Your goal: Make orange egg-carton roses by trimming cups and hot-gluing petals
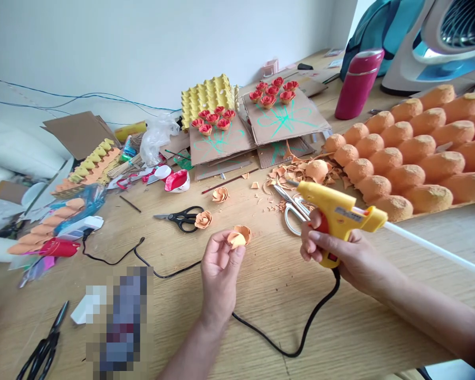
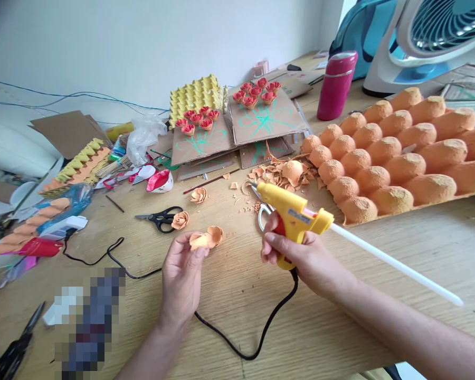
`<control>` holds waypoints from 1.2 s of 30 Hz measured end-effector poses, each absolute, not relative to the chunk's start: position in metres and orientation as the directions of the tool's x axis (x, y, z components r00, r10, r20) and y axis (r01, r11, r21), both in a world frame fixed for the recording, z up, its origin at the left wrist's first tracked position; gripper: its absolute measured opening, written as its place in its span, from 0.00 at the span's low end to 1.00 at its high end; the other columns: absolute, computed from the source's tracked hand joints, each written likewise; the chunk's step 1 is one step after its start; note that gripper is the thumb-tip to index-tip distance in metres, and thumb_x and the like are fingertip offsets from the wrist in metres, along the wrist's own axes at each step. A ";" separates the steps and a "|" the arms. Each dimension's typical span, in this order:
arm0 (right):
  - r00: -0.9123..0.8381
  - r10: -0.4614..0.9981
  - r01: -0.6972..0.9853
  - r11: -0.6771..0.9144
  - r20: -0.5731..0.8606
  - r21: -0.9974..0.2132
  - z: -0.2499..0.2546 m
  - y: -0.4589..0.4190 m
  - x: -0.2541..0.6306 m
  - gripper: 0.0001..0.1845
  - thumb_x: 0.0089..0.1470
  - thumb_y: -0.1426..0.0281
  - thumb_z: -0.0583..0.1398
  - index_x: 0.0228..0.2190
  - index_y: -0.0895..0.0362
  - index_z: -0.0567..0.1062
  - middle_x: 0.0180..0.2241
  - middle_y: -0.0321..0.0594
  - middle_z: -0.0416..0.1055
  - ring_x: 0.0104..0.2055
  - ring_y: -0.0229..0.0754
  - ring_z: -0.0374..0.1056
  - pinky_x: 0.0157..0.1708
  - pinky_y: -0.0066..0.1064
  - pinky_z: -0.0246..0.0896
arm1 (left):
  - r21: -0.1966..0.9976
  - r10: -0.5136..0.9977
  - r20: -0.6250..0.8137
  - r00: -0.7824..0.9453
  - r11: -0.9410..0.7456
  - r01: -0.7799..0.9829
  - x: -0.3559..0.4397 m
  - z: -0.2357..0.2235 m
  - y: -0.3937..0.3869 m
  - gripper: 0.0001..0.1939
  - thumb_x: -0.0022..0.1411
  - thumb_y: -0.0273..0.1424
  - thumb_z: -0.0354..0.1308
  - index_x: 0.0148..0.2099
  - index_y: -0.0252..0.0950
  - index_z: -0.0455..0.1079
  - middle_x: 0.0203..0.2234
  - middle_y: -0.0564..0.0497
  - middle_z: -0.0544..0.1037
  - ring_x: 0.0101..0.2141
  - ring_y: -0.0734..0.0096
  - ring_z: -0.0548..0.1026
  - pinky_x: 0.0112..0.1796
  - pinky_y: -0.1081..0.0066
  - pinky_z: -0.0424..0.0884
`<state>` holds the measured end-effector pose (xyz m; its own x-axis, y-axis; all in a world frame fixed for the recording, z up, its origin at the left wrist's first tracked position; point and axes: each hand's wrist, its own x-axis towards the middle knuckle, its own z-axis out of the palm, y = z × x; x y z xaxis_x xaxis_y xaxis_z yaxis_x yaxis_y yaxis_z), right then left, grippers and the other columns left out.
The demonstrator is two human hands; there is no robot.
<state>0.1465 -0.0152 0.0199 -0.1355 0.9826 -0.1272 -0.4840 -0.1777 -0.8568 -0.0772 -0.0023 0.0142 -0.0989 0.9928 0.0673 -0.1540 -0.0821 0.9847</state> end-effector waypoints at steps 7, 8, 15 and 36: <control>0.091 0.993 -0.496 -0.019 -0.074 -0.868 0.025 -0.007 0.158 0.12 0.55 0.66 0.66 0.35 0.51 0.67 0.26 0.31 0.67 0.27 0.37 0.63 0.28 0.29 0.61 | 0.939 0.932 0.084 -0.352 -0.192 -0.286 -0.102 0.028 0.025 0.13 0.54 0.35 0.70 0.40 0.38 0.73 0.36 0.54 0.75 0.32 0.79 0.71 0.35 0.77 0.68; 0.110 0.991 -0.474 -0.014 -0.076 -0.880 0.025 -0.007 0.159 0.12 0.54 0.65 0.67 0.35 0.50 0.67 0.27 0.32 0.67 0.28 0.37 0.64 0.27 0.29 0.60 | 0.934 0.922 0.082 -0.379 -0.204 -0.294 -0.104 0.029 0.027 0.13 0.54 0.35 0.70 0.39 0.39 0.72 0.37 0.54 0.76 0.32 0.79 0.72 0.35 0.77 0.68; 0.148 0.988 -0.320 0.007 -0.043 -0.947 0.018 -0.002 0.164 0.14 0.51 0.65 0.69 0.33 0.51 0.69 0.29 0.32 0.66 0.30 0.38 0.63 0.30 0.30 0.60 | 0.963 0.956 0.078 -0.282 -0.145 -0.228 -0.093 0.022 0.018 0.15 0.54 0.35 0.71 0.41 0.38 0.73 0.34 0.55 0.75 0.31 0.80 0.70 0.35 0.79 0.69; 0.355 0.916 0.142 0.146 0.188 -0.979 0.033 0.011 0.192 0.13 0.52 0.62 0.68 0.29 0.52 0.69 0.29 0.31 0.69 0.33 0.38 0.70 0.35 0.29 0.67 | 0.867 0.896 0.358 0.261 -0.423 0.263 -0.078 0.015 -0.008 0.09 0.62 0.25 0.61 0.45 0.39 0.70 0.34 0.52 0.73 0.34 0.73 0.70 0.38 0.74 0.70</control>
<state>0.1924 0.0106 0.0331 0.3552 0.9156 0.1883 0.1423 0.1461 -0.9790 -0.0776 -0.0079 0.0152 0.2614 0.8964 0.3579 0.2629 -0.4229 0.8672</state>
